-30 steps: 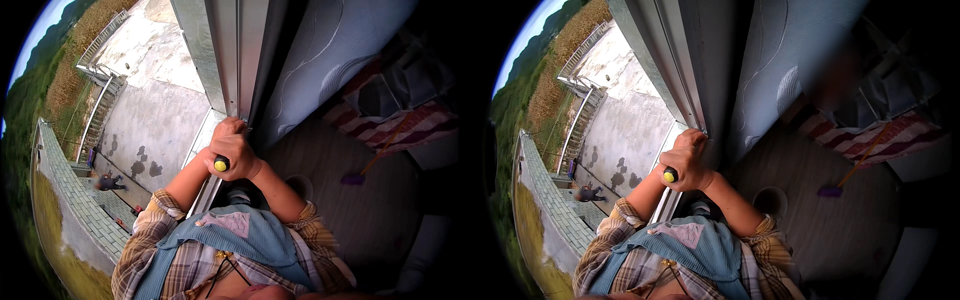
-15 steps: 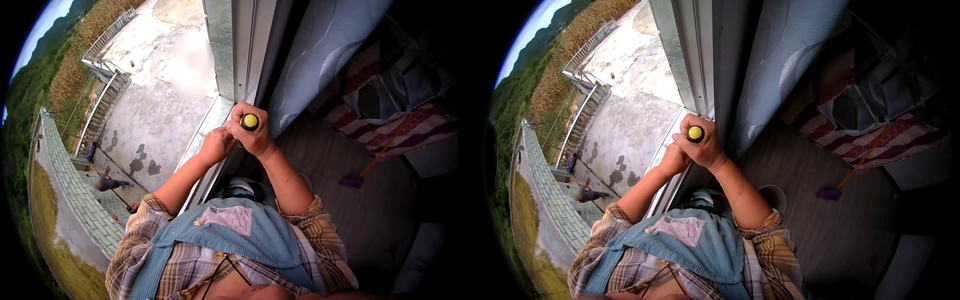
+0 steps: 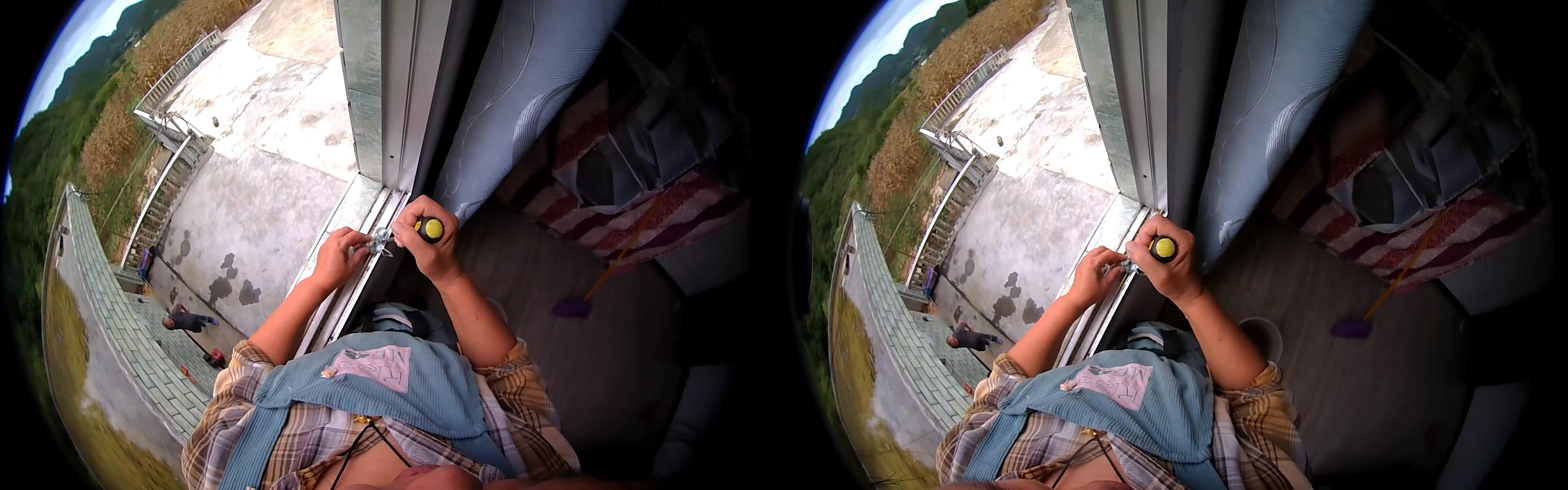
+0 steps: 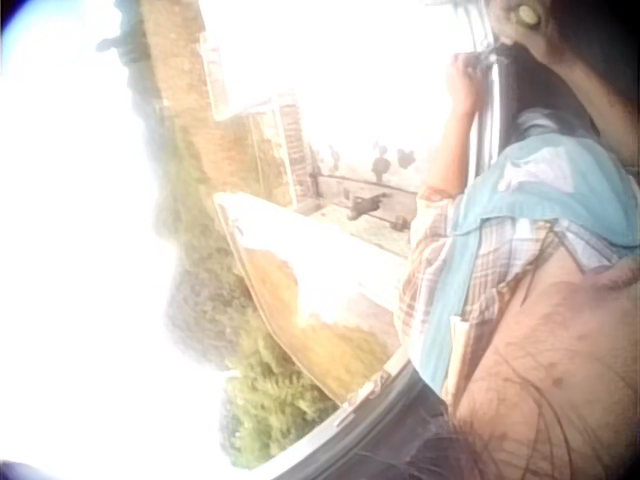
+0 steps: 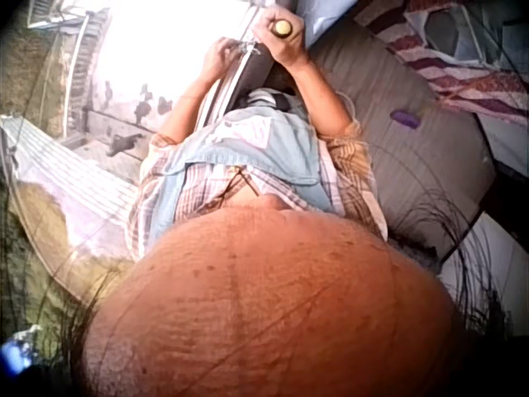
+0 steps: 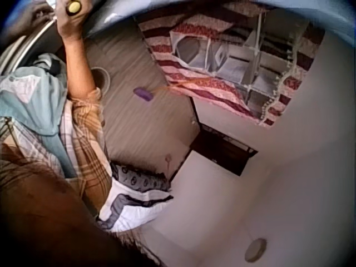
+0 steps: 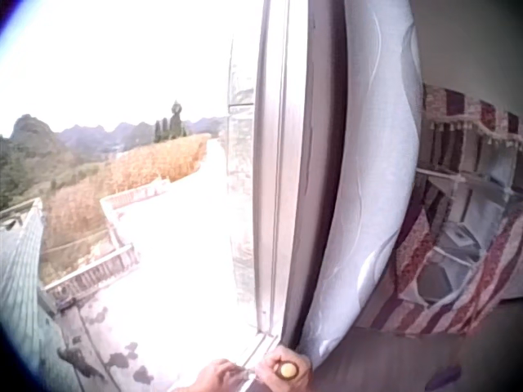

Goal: The person uses a screwdriver to scrape and clean the metal window frame. They repeatedly dip a small cloth or pad into a bucket of water and continue scraping along the frame's edge and corners.

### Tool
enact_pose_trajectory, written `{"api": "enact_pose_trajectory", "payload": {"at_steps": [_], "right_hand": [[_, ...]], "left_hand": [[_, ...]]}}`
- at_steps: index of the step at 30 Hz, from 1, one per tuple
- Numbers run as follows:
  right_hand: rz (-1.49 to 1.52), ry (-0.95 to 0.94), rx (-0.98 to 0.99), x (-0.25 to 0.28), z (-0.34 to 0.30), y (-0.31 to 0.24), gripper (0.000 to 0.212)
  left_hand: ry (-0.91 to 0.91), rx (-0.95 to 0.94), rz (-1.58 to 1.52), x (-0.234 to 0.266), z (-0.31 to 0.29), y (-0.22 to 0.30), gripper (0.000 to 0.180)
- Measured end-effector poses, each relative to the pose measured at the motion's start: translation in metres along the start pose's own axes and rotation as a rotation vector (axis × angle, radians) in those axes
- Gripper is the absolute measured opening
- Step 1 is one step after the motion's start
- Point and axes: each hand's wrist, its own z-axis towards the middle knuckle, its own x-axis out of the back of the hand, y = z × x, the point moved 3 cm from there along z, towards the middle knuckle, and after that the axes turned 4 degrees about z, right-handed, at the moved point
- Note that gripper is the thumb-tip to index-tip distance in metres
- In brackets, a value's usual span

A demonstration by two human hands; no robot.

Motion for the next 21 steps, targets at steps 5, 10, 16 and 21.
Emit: {"api": "enact_pose_trajectory", "payload": {"at_steps": [5,10,16,21], "right_hand": [[-0.032,0.012,0.009,-0.003,-0.005,-0.006,0.019],[-0.041,0.037,0.024,-0.002,0.005,-0.016,0.017],[-0.054,0.021,0.138,0.010,0.029,-0.046,0.016],[0.165,0.058,0.071,0.015,0.025,-0.047,0.016]], "left_hand": [[0.012,0.073,-0.028,-0.001,0.018,-0.003,0.013],[-0.022,0.220,-0.169,-0.009,0.031,-0.008,0.016],[-0.107,0.274,-0.189,-0.005,0.052,0.000,0.021],[-0.143,0.345,-0.105,-0.010,0.062,-0.002,0.021]]}}
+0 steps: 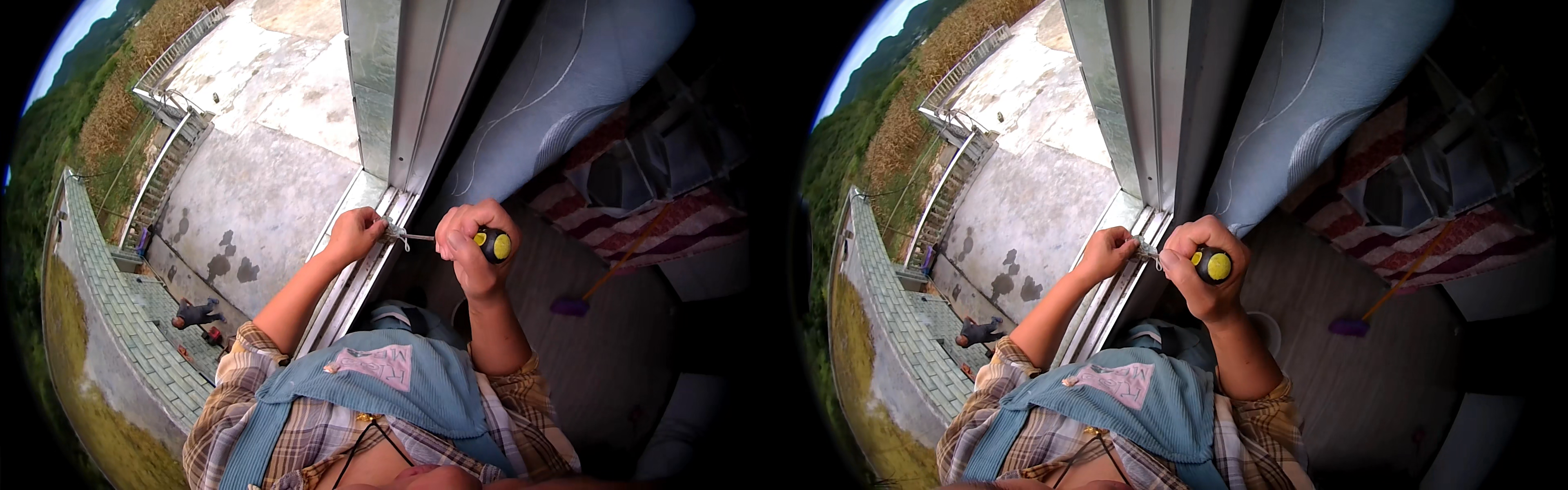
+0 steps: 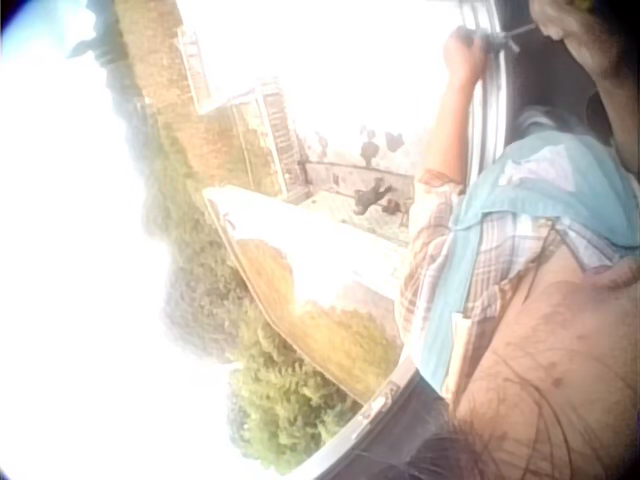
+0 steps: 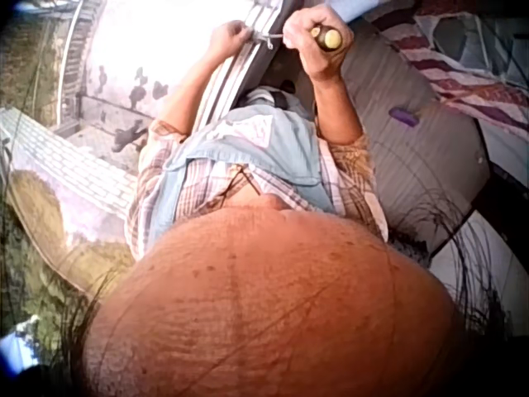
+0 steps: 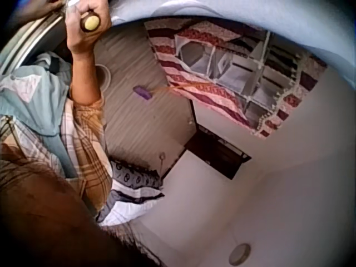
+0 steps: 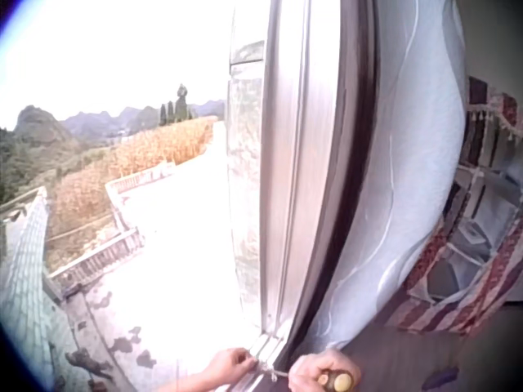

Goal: The person uses a screwdriver to scrape and clean the metal window frame. They repeatedly dip a small cloth or pad into a bucket of water and continue scraping along the frame's edge and corners.

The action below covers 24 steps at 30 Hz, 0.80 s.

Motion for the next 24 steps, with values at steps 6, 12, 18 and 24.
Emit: {"api": "enact_pose_trajectory", "payload": {"at_steps": [6,12,18,24], "right_hand": [[-0.155,-0.093,0.073,0.003,0.002,0.021,0.018],[-0.186,-0.056,0.069,0.021,-0.001,0.037,0.017],[-0.154,0.028,0.019,0.024,-0.004,0.036,0.016],[-0.175,0.027,0.110,0.010,0.008,0.016,0.016]], "left_hand": [[0.027,0.006,-0.030,-0.008,0.019,-0.001,0.026],[0.127,-0.068,-0.206,-0.013,0.021,-0.002,0.026],[0.029,-0.171,-0.236,-0.015,0.007,0.001,0.028],[0.032,-0.338,-0.152,-0.013,0.011,0.010,0.025]]}}
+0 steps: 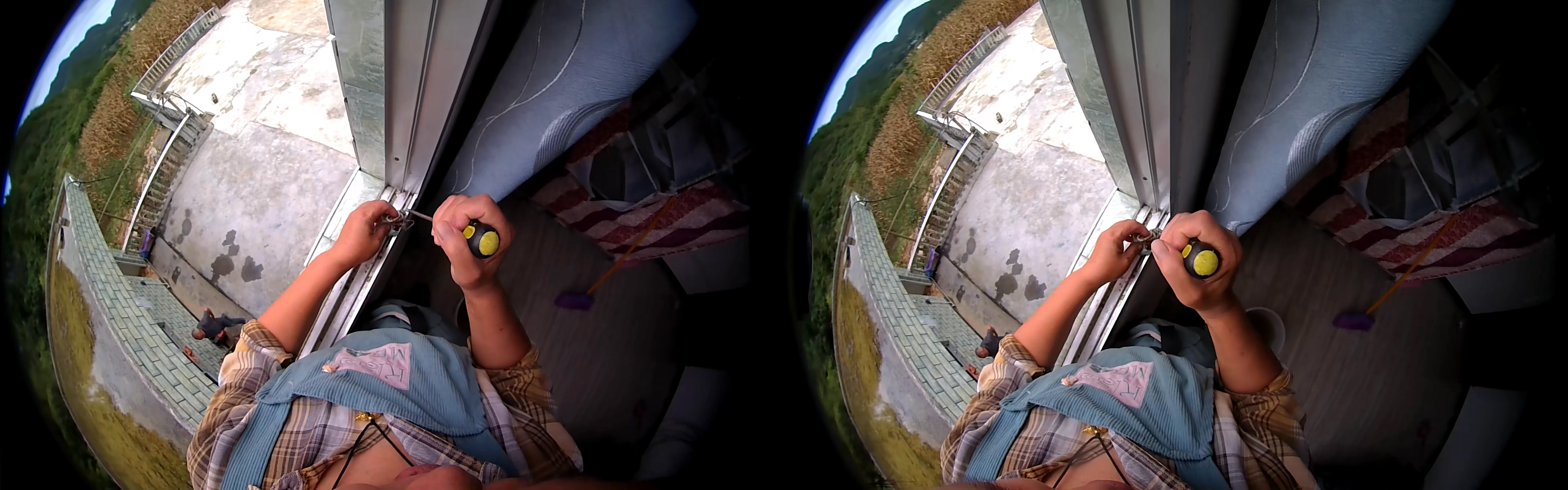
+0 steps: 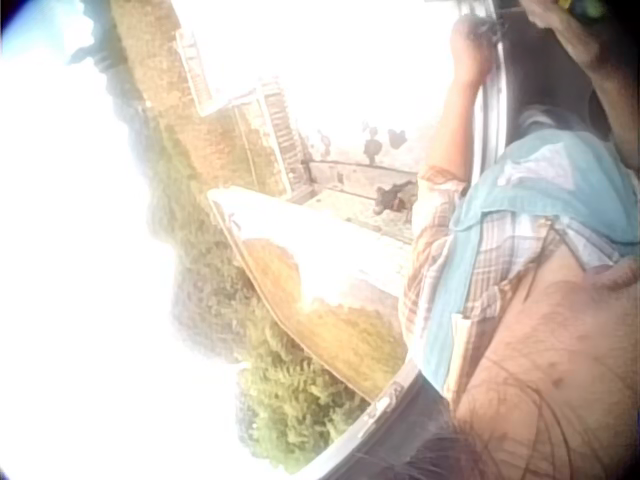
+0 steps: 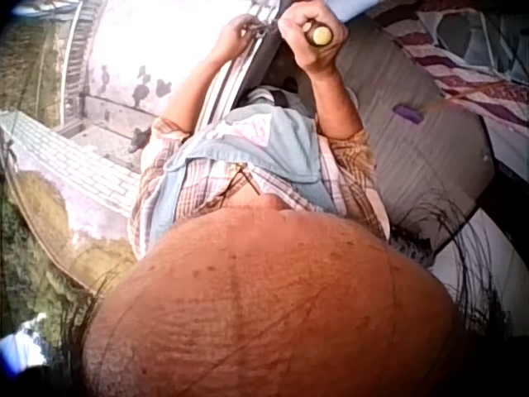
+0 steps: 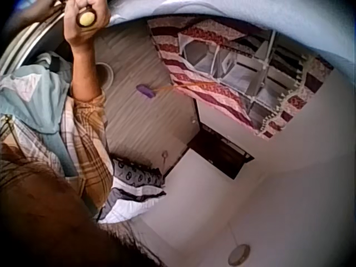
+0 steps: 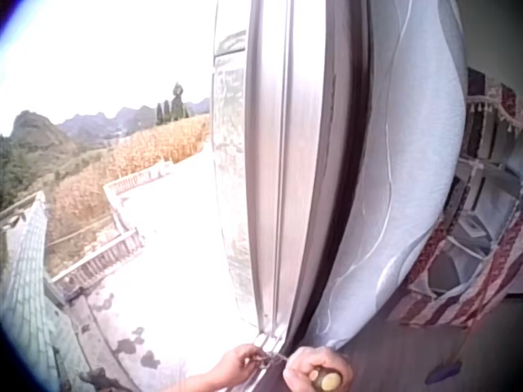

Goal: The person uses a screwdriver to scrape and clean the metal window frame. They repeatedly dip a small cloth or pad into a bucket of water and continue scraping along the frame's edge and corners.

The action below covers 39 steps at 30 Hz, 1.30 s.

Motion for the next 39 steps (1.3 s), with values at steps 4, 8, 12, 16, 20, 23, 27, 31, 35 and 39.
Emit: {"api": "enact_pose_trajectory", "payload": {"at_steps": [4,8,12,16,20,23,27,31,35,39], "right_hand": [[-0.075,-0.002,-0.061,0.002,0.000,0.018,0.016],[-0.085,0.010,-0.133,0.002,0.004,0.029,0.017],[-0.110,0.039,-0.150,-0.001,0.009,0.027,0.018],[-0.040,0.025,-0.129,-0.009,0.007,0.014,0.017],[-0.046,0.000,-0.181,-0.008,0.003,0.020,0.017],[-0.059,0.003,-0.192,-0.007,0.001,0.024,0.017],[0.004,0.001,-0.172,-0.011,0.005,0.010,0.017],[-0.056,-0.083,-0.157,-0.015,0.007,0.013,0.016],[-0.072,-0.085,-0.139,-0.012,0.007,0.020,0.015],[-0.131,-0.069,-0.177,-0.015,0.009,0.021,0.016]], "left_hand": [[-0.008,-0.010,0.027,-0.001,0.005,-0.001,0.023],[0.017,-0.030,0.046,0.000,0.006,-0.004,0.023],[0.013,-0.021,0.133,0.003,0.003,-0.006,0.024],[-0.037,0.110,0.050,0.000,0.000,-0.008,0.024],[-0.041,0.166,0.002,0.000,-0.004,-0.003,0.025],[-0.059,0.156,-0.023,0.002,-0.006,-0.005,0.027],[-0.062,0.154,-0.054,0.005,-0.010,-0.004,0.027],[-0.067,0.203,-0.043,0.004,-0.010,-0.005,0.026],[-0.061,0.217,-0.042,0.003,-0.012,-0.004,0.025],[-0.062,0.223,-0.018,0.004,-0.013,-0.001,0.027]]}}
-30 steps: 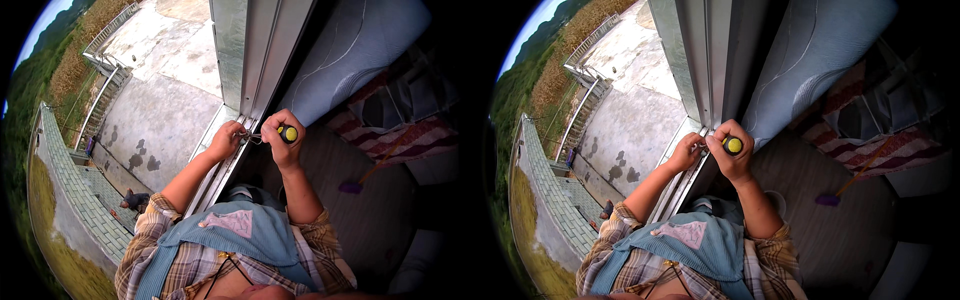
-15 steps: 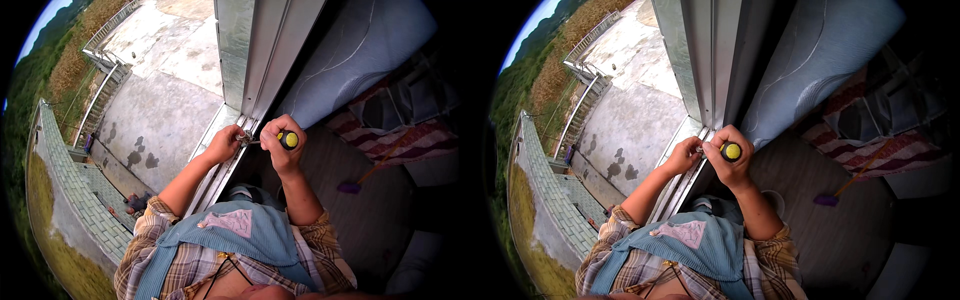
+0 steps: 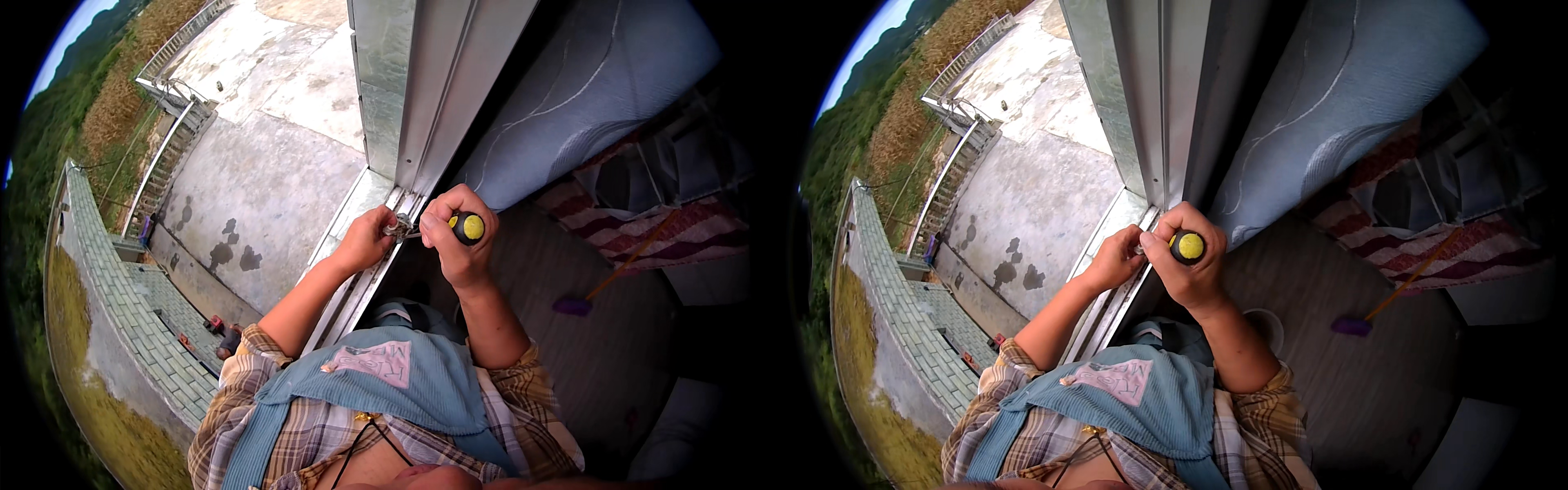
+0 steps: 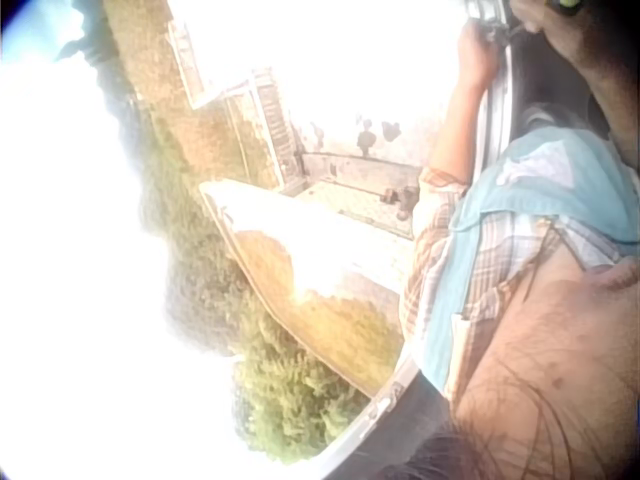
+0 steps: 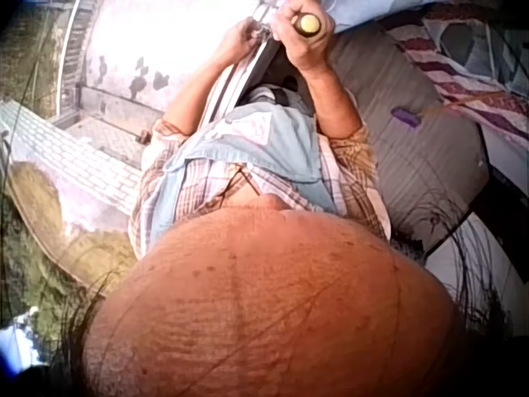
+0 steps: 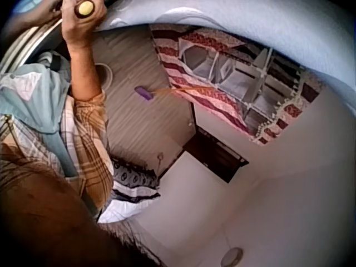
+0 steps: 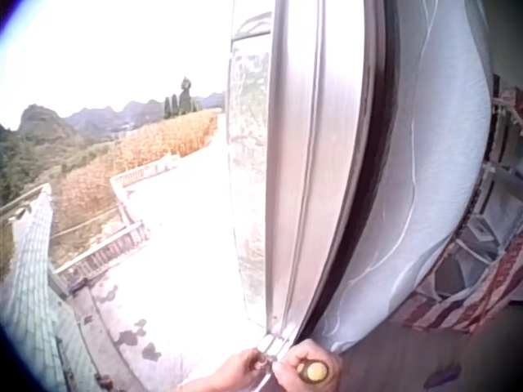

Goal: The person uses a screwdriver to scrape and clean the metal window frame. They repeatedly dip a small cloth or pad into a bucket of water and continue scraping along the frame's edge and corners.

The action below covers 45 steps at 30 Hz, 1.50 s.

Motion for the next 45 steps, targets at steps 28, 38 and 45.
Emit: {"api": "enact_pose_trajectory", "payload": {"at_steps": [28,38,45], "right_hand": [[-0.010,0.040,0.027,-0.022,0.004,0.019,0.020],[0.005,-0.048,0.006,-0.032,-0.017,0.011,0.021],[0.082,-0.058,-0.094,-0.034,-0.031,0.007,0.021]], "left_hand": [[0.120,-0.522,0.298,-0.012,-0.012,0.016,0.016],[0.200,-0.500,0.270,-0.013,-0.040,0.016,0.015],[0.203,-0.489,0.283,-0.011,-0.064,0.013,0.013]]}}
